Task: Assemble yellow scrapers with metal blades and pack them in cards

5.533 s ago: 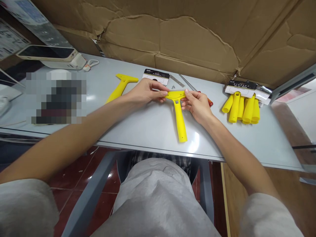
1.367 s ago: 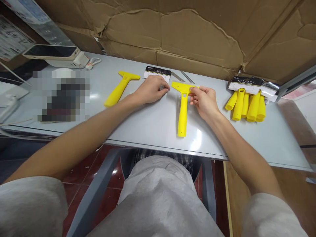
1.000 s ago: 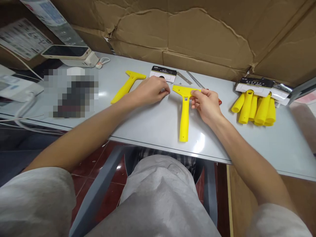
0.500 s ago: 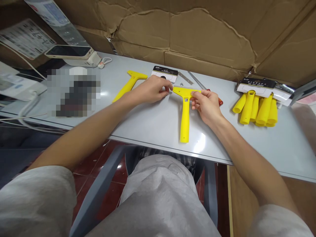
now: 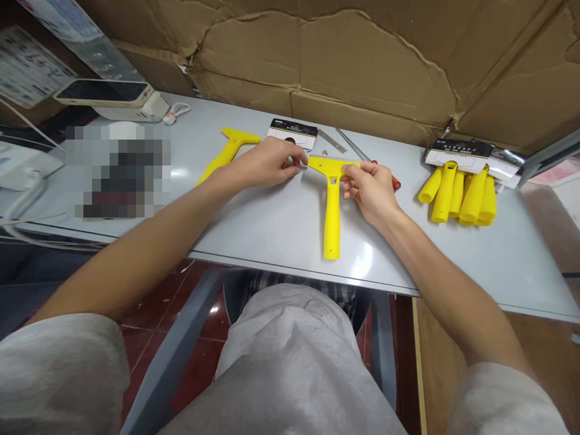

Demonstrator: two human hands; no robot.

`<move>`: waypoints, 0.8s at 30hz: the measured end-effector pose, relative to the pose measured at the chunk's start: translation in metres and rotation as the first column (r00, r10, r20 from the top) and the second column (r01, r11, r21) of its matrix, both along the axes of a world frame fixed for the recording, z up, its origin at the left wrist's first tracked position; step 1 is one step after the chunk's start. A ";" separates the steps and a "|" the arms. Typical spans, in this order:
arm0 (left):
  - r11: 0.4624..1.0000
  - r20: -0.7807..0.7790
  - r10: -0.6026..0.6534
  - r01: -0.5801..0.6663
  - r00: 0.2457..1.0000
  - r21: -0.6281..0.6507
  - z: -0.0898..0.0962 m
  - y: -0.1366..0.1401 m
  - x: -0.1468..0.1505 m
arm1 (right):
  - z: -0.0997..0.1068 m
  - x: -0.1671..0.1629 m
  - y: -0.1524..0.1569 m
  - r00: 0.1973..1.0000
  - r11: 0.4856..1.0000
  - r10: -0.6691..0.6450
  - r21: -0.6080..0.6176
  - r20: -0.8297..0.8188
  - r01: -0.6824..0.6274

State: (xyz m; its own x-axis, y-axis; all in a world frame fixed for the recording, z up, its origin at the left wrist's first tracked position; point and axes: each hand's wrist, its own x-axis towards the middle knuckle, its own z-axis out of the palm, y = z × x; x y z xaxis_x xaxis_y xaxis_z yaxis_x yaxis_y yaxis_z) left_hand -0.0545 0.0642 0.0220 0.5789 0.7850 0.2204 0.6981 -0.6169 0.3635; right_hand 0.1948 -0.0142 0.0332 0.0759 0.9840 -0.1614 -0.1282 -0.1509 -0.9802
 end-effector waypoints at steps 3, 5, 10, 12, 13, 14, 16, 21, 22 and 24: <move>1.000 0.015 -0.003 0.003 1.000 -0.017 -0.001 0.002 -0.001 | 0.000 0.000 0.001 1.000 1.000 0.000 0.006 -0.008 0.000; 1.000 0.022 -0.006 0.007 1.000 -0.030 0.000 0.003 -0.002 | 0.001 -0.001 0.000 1.000 1.000 -0.007 -0.001 -0.012 0.007; 0.997 0.083 0.000 0.007 0.997 -0.083 0.006 0.001 -0.002 | 0.004 -0.003 -0.001 1.000 1.000 -0.012 0.001 -0.017 0.012; 0.996 0.159 0.016 -0.001 0.987 -0.094 0.010 -0.002 0.000 | 0.004 -0.003 -0.002 1.000 1.000 -0.011 0.003 -0.020 0.011; 0.996 0.213 0.037 -0.017 0.976 -0.093 0.012 -0.004 0.001 | 0.004 -0.003 -0.002 1.000 1.000 -0.009 0.005 -0.024 0.009; 0.995 0.272 0.064 -0.041 0.960 -0.093 0.015 -0.006 0.003 | 0.004 -0.003 -0.002 1.000 1.000 -0.007 0.007 -0.027 0.008; 0.990 0.379 0.128 -0.094 0.916 -0.107 0.020 -0.011 0.006 | 0.004 -0.003 -0.003 1.000 1.000 -0.003 0.008 -0.027 0.003; 0.991 0.480 0.100 -0.046 0.871 -0.123 0.021 -0.020 0.015 | 0.004 -0.004 -0.003 1.000 1.000 0.001 0.005 -0.021 -0.001; 0.995 0.487 0.066 -0.020 0.871 -0.099 0.019 -0.020 0.017 | 0.004 -0.005 -0.003 1.000 1.000 0.001 0.004 -0.021 -0.001; 0.999 0.506 -0.015 0.033 0.862 -0.026 0.013 -0.019 0.020 | 0.003 -0.005 -0.002 1.000 1.000 0.004 0.001 -0.018 -0.004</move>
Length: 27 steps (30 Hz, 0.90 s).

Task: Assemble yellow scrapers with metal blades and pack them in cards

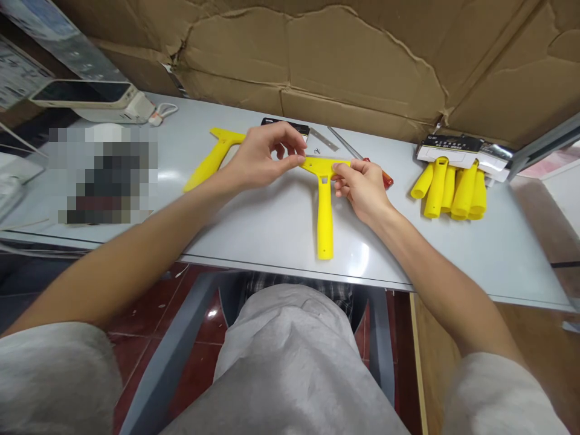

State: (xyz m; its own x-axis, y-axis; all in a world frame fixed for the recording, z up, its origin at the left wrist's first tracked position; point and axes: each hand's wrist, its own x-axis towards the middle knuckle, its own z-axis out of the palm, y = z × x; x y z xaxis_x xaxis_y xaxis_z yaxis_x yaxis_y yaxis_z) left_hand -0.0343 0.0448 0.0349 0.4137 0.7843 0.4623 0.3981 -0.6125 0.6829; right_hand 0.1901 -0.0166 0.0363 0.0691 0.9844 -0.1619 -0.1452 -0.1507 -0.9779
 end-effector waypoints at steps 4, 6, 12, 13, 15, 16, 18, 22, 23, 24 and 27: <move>0.993 0.025 -0.060 0.057 0.998 0.106 -0.008 0.002 0.003 | -0.001 0.000 0.001 1.000 1.000 0.007 0.000 0.008 -0.007; 0.992 0.024 -0.059 0.056 0.998 0.113 -0.009 0.003 0.002 | -0.001 0.000 0.001 1.000 1.000 0.008 0.002 0.005 -0.008; 0.991 0.014 -0.067 0.064 0.998 0.116 -0.008 0.002 0.002 | -0.003 0.000 0.001 1.000 1.000 0.008 0.001 0.013 -0.008; 0.991 0.012 -0.069 0.067 0.998 0.112 -0.008 0.002 0.002 | -0.003 0.000 0.001 1.000 1.000 0.006 0.001 0.012 -0.006; 0.992 0.016 -0.071 0.068 0.997 0.103 -0.008 0.002 0.003 | -0.003 0.001 0.001 1.000 1.000 0.001 0.000 0.010 -0.001; 0.992 0.022 -0.073 0.070 0.997 0.102 -0.008 0.002 0.003 | -0.003 0.001 0.001 1.000 1.000 0.000 -0.002 0.012 0.000; 0.992 0.033 -0.083 0.080 0.996 0.098 -0.008 0.001 0.003 | -0.003 0.001 0.002 1.000 1.000 0.002 -0.005 0.019 -0.002; 0.993 0.036 -0.099 0.096 0.994 0.065 -0.007 0.000 0.002 | -0.004 0.001 0.002 1.000 1.000 0.007 -0.009 0.019 -0.007; 0.994 0.036 -0.099 0.097 0.994 0.055 -0.006 -0.001 0.002 | -0.003 0.001 0.001 1.000 1.000 0.006 -0.011 0.017 -0.006; 0.994 0.039 -0.097 0.095 0.994 0.047 -0.005 -0.001 0.002 | -0.003 0.001 0.001 1.000 1.000 0.006 -0.013 0.015 -0.006; 0.998 0.084 -0.063 0.062 0.994 0.011 -0.003 0.000 0.003 | -0.002 0.000 0.001 1.000 1.000 0.008 -0.014 0.007 -0.008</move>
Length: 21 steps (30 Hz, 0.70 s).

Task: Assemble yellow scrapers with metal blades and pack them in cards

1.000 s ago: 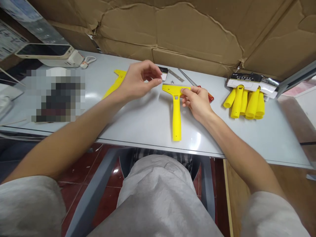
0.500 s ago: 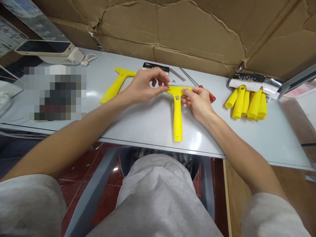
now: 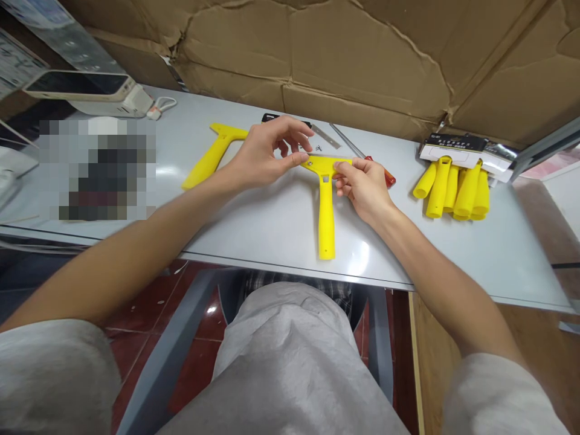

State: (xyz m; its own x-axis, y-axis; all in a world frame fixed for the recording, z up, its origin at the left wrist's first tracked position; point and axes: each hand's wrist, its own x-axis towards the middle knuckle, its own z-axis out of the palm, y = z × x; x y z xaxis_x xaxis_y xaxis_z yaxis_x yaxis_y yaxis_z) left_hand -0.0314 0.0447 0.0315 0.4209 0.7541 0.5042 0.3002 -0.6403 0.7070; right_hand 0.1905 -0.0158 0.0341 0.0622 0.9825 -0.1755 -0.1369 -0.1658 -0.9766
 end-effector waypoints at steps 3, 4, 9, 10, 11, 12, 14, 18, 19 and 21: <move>0.989 0.084 0.071 -0.060 0.994 -0.132 0.000 0.003 0.000 | 0.000 0.000 0.000 1.000 1.000 0.005 0.000 -0.012 -0.005; 0.974 0.093 0.082 -0.060 0.992 -0.217 0.000 0.004 0.000 | 0.000 0.001 0.000 1.000 1.000 0.008 0.000 -0.016 -0.008; 0.808 0.047 -0.008 0.034 0.999 -0.588 -0.001 0.006 -0.004 | -0.001 0.001 0.000 1.000 1.000 0.007 0.015 -0.029 -0.006; 0.796 0.057 -0.009 0.041 0.998 -0.604 0.000 0.005 -0.004 | 0.000 0.002 0.000 0.999 1.000 0.010 0.021 -0.035 -0.009; 0.791 0.068 -0.004 0.045 0.998 -0.610 0.001 0.004 -0.005 | 0.000 0.002 0.000 0.999 1.000 0.016 0.027 -0.039 -0.015; 0.789 0.076 -0.004 0.050 0.997 -0.613 0.003 0.003 -0.005 | 0.000 0.001 0.000 0.999 0.999 0.022 0.030 -0.040 -0.021; 0.786 0.077 -0.022 0.065 0.997 -0.614 0.006 0.001 -0.005 | 0.001 0.001 -0.001 0.999 0.999 0.030 0.025 -0.033 -0.029; 0.803 0.060 -0.055 0.080 0.997 -0.590 0.008 0.001 -0.004 | 0.001 0.001 0.000 0.999 1.000 0.025 0.010 -0.027 -0.025; 0.812 0.058 -0.056 0.079 0.997 -0.578 0.006 0.002 -0.005 | 0.000 0.002 0.000 0.999 0.999 0.029 0.013 -0.032 -0.029; 0.832 0.061 -0.063 0.086 0.996 -0.548 0.001 0.005 -0.006 | -0.001 0.002 0.000 0.998 0.999 0.039 0.020 -0.041 -0.038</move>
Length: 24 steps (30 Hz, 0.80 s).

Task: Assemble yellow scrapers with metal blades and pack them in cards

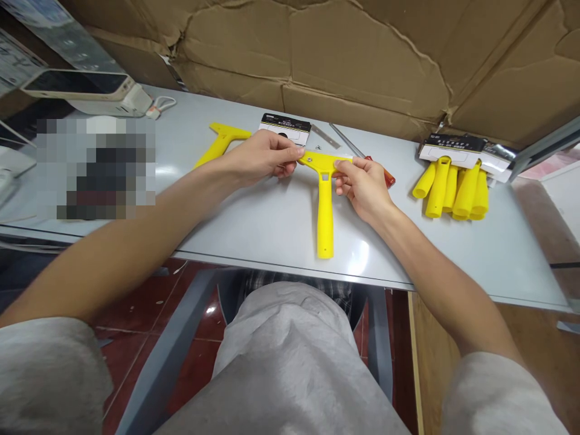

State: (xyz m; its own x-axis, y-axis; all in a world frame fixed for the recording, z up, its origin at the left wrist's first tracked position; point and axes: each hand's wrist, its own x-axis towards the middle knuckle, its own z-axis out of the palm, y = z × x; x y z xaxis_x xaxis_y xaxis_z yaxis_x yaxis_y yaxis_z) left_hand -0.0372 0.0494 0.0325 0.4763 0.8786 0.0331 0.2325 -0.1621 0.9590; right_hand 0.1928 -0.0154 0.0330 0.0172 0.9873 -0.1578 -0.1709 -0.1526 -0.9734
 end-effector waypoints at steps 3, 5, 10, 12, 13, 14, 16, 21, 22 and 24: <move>0.999 0.005 -0.024 0.024 1.000 0.042 -0.008 0.005 -0.002 | -0.001 0.001 0.000 1.000 1.000 0.007 0.000 0.002 -0.007; 0.998 -0.004 -0.030 0.031 1.000 0.054 -0.012 0.008 -0.002 | -0.001 0.002 0.001 1.000 1.000 0.006 -0.003 0.005 -0.006; 0.999 -0.007 0.006 -0.006 1.000 0.037 -0.013 0.010 0.000 | 0.000 0.002 0.001 1.000 1.000 -0.009 0.001 0.008 0.009; 1.000 0.003 0.017 -0.017 1.000 0.017 -0.012 0.010 0.000 | 0.000 0.001 0.001 1.000 1.000 -0.014 0.004 0.007 0.014; 1.000 0.004 0.017 -0.017 1.000 0.015 -0.011 0.009 0.001 | 0.000 0.001 0.001 1.000 1.000 -0.012 0.004 0.005 0.012; 1.000 0.000 0.016 -0.016 1.000 0.020 -0.010 0.008 0.001 | 0.000 0.001 0.000 1.000 1.000 -0.010 0.006 0.003 0.010; 0.999 -0.021 0.015 -0.014 1.000 0.047 -0.009 0.005 0.001 | 0.001 0.000 -0.001 1.000 1.000 -0.006 0.009 -0.002 0.006; 0.995 -0.021 -0.016 0.018 1.000 0.094 -0.010 0.002 0.001 | 0.001 -0.001 -0.001 1.000 1.000 -0.007 -0.001 0.012 0.007; 0.995 -0.017 -0.024 0.026 1.000 0.100 -0.010 0.002 0.001 | 0.001 -0.001 -0.001 1.000 1.000 -0.006 -0.002 0.014 0.006; 0.994 -0.025 -0.024 0.026 0.999 0.104 -0.010 0.003 0.000 | 0.001 -0.001 -0.001 1.000 1.000 -0.006 -0.003 0.013 0.006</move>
State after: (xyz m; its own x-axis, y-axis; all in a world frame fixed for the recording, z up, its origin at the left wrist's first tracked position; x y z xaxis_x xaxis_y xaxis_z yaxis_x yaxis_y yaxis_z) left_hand -0.0368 0.0521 0.0222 0.4998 0.8588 0.1126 0.2497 -0.2673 0.9307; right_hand 0.1919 -0.0160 0.0343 0.0254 0.9867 -0.1606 -0.1595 -0.1546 -0.9750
